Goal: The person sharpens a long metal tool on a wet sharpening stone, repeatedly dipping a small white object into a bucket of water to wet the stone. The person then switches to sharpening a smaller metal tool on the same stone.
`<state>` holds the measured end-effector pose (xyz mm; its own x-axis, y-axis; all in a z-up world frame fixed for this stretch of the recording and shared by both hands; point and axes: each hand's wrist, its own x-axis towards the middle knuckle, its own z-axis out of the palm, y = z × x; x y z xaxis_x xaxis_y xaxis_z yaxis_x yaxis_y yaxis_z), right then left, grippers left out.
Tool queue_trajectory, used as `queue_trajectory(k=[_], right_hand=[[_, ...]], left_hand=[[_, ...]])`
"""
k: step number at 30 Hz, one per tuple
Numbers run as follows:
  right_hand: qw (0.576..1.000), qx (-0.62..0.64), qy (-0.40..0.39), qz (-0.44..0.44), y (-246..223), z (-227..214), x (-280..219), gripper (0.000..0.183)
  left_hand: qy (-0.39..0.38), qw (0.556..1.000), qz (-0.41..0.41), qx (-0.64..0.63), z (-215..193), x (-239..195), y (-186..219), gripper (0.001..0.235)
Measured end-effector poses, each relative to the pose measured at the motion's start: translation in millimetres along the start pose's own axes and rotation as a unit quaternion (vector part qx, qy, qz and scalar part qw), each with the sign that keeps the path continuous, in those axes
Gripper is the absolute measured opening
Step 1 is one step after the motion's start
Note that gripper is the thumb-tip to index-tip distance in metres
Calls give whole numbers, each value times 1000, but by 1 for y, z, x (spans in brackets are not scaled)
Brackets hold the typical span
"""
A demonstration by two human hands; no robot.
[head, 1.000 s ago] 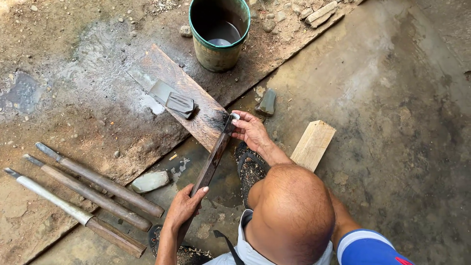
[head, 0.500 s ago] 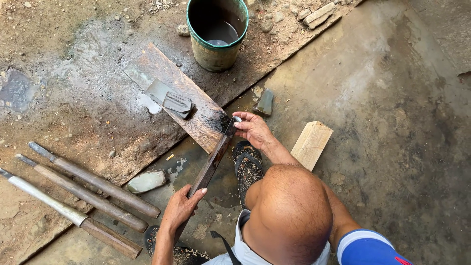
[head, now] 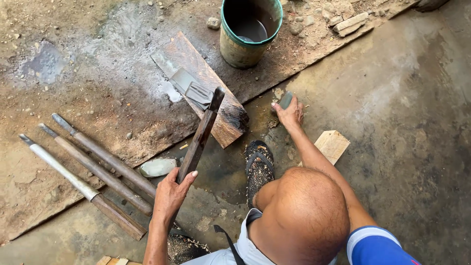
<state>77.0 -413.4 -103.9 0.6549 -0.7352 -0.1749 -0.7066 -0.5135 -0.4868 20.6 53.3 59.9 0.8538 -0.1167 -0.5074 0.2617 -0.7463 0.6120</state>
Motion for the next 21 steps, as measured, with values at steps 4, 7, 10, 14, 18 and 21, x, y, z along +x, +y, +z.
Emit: queue_trajectory(k=[4, 7, 10, 14, 18, 21], right_hand=[[998, 16, -13, 51, -9, 2, 8, 99], [998, 20, -15, 64, 13, 26, 35, 103], [998, 17, -5, 62, 18, 33, 41, 107], [996, 14, -9, 85, -19, 0, 7, 107], [996, 17, -8, 90, -6, 12, 19, 107], [991, 65, -31, 110, -15, -7, 17, 106]], left_hand=[[-32, 994, -22, -103, -2, 3, -1, 55], [-37, 995, -37, -89, -2, 2, -1, 53], [-31, 996, -33, -81, -2, 2, -2, 55], [-31, 996, -33, -76, 1, 2, -6, 57], [-20, 1000, -7, -22, 13, 8, -12, 61], [-32, 999, 2, -3, 25, 11, -17, 63]])
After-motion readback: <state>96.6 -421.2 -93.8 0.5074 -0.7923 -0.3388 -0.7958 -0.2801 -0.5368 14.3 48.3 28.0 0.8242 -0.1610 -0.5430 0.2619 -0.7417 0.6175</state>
